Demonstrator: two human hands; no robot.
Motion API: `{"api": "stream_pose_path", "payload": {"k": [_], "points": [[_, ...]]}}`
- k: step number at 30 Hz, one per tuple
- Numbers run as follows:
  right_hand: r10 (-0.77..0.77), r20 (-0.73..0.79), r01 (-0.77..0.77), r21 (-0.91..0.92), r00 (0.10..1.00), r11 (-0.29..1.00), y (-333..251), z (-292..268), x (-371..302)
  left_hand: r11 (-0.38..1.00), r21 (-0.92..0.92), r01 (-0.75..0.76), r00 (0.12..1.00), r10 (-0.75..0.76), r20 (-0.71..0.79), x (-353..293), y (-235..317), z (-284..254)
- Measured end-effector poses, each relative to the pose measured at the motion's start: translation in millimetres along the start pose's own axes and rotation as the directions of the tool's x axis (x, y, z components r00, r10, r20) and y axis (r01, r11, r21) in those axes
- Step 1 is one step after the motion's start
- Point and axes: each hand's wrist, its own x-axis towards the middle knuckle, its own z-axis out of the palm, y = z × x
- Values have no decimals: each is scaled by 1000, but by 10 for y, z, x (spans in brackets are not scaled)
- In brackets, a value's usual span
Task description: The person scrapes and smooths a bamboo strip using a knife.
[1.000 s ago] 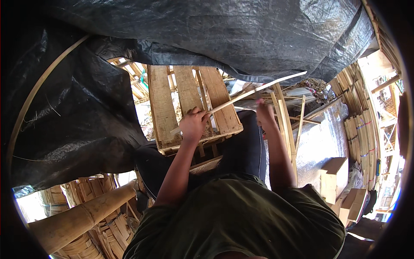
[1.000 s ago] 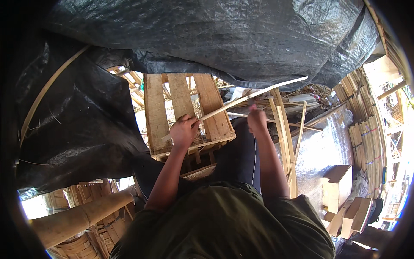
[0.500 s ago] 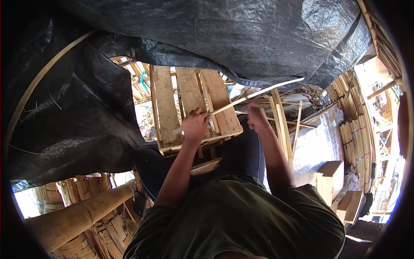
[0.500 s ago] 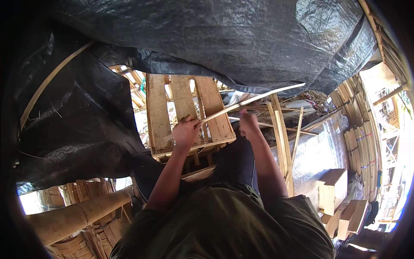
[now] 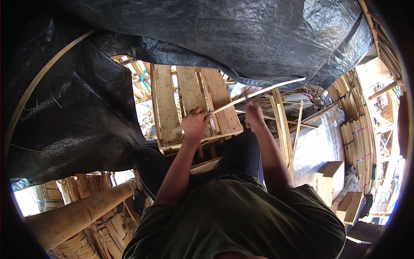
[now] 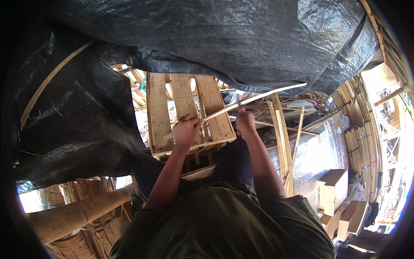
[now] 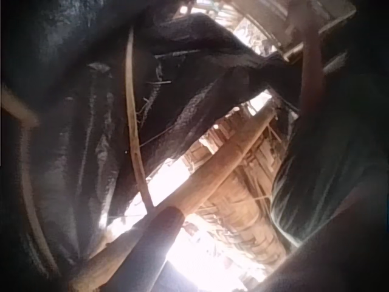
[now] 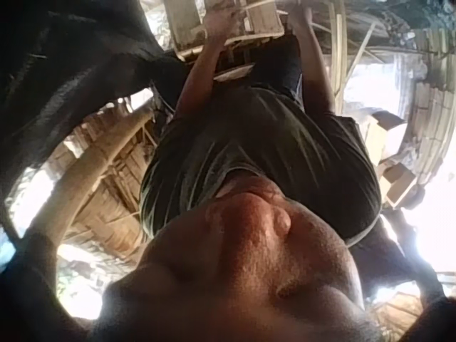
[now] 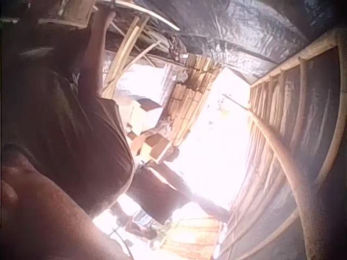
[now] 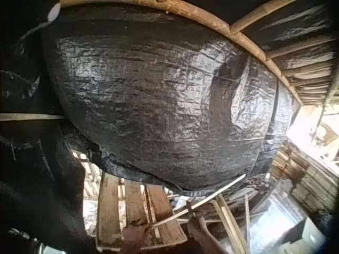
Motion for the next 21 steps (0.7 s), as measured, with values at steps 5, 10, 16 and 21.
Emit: {"api": "stream_pose_path", "payload": {"k": [5,10,16,21], "points": [[266,-141,-255,93,954,962,-301,351,-167,999,-2,34,998,-34,60,-38,-19,-20],[172,-314,-182,-3,934,983,-300,422,-83,1000,5,28,999,-28,24,-58,-60,-8],[292,-232,-336,-181,928,924,-345,348,-62,999,24,26,999,-27,39,-27,-28,-31],[90,-560,-66,62,824,996,43,70,215,999,43,21,999,-23,37,-1,13,-18]]}}
